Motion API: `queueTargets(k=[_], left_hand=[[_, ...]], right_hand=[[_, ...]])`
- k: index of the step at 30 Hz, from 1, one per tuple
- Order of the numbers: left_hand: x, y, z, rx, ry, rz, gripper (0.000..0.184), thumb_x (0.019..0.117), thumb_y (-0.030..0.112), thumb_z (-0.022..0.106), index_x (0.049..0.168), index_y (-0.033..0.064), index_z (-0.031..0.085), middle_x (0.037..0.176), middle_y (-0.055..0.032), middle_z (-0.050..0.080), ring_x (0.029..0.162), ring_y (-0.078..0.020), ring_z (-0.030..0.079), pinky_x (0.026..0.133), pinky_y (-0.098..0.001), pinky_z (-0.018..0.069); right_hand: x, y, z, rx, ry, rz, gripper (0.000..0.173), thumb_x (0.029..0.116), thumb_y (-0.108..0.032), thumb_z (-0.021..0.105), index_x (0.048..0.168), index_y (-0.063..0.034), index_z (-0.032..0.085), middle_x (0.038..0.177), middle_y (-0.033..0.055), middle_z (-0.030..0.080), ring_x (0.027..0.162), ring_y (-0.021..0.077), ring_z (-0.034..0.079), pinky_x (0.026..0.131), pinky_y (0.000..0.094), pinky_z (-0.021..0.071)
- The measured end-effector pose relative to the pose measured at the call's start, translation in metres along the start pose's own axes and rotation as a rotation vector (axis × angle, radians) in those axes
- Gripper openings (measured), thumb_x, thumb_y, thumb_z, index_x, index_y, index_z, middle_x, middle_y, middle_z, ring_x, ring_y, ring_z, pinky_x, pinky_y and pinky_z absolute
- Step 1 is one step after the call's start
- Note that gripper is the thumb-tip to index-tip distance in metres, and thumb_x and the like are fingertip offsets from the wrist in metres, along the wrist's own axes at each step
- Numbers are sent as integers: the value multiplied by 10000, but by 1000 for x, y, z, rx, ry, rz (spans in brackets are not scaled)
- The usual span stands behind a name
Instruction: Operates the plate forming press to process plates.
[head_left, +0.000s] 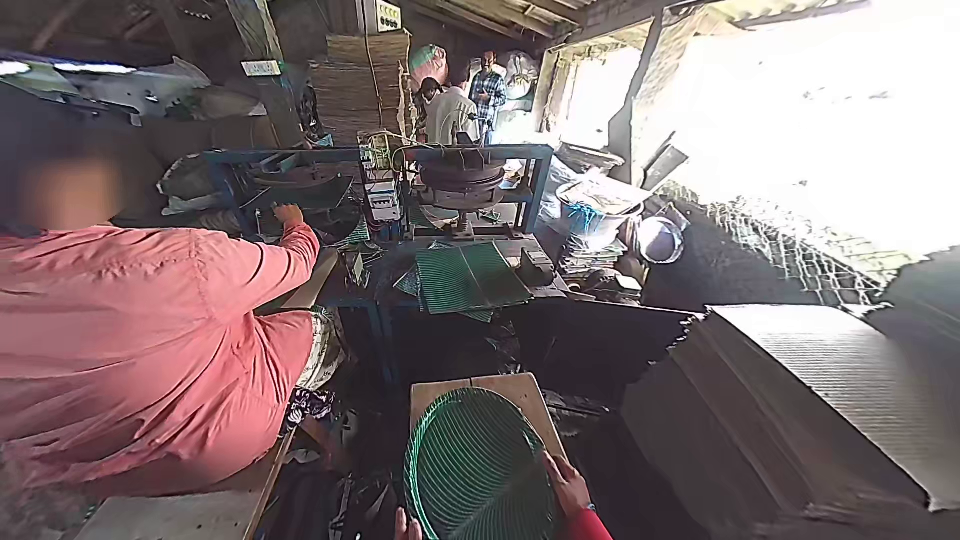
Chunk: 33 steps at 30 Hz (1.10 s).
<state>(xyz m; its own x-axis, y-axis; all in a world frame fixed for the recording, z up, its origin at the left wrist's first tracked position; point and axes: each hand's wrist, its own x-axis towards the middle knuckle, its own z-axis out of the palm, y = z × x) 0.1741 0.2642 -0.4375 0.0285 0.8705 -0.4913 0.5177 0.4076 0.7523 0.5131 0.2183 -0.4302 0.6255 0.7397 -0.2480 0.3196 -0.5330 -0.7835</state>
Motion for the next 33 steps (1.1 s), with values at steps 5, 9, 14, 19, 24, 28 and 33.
queueTargets(k=[5,9,14,19,24,28,33], left_hand=[[36,-44,19,-61,62,92,604,1053,234,428,1521,-137,337,1501,-361,450,1443,-436,433,1197,-536,335],[45,-55,23,-17,82,108,621,1049,269,441,1518,-128,356,1464,-353,500,1400,-436,491,1174,-551,369],[16,-19,8,22,31,35,599,1082,250,425,1562,-84,297,1457,-358,503,1389,-456,496,1181,-567,359],[-5,9,-2,35,14,-7,572,1101,199,423,1573,-83,263,1485,-345,483,1414,-434,478,1212,-517,335],[-3,5,-1,35,13,-4,577,1099,211,428,1572,-79,269,1469,-347,498,1403,-438,487,1202,-530,341],[-6,8,-2,18,20,-5,563,1098,206,427,1563,-81,292,1445,-354,516,1391,-441,498,1194,-540,350],[-10,14,-6,35,-9,-15,567,1106,200,402,1573,-85,255,1502,-343,463,1424,-434,463,1211,-520,332]], right_hand=[[-1,0,-1,13,3,-16,420,1062,-332,566,1205,36,711,1201,262,706,1189,396,648,1079,591,428],[0,1,1,4,6,-17,420,1060,-341,570,1192,29,718,1186,257,711,1173,391,656,1074,591,431],[0,1,0,10,9,-14,416,1061,-333,570,1205,31,712,1191,253,711,1181,389,652,1077,587,428],[1,4,2,30,34,-37,398,1052,-307,588,1180,46,718,1160,261,718,1145,386,668,1058,585,442],[2,6,2,38,26,-41,395,1055,-305,581,1172,47,718,1149,259,719,1136,383,669,1054,579,442],[2,6,4,33,37,-44,392,1048,-308,594,1170,42,722,1146,260,721,1134,387,672,1049,589,447],[0,2,1,10,27,-28,409,1056,-321,577,1175,44,718,1154,270,713,1142,404,661,1048,597,438]])
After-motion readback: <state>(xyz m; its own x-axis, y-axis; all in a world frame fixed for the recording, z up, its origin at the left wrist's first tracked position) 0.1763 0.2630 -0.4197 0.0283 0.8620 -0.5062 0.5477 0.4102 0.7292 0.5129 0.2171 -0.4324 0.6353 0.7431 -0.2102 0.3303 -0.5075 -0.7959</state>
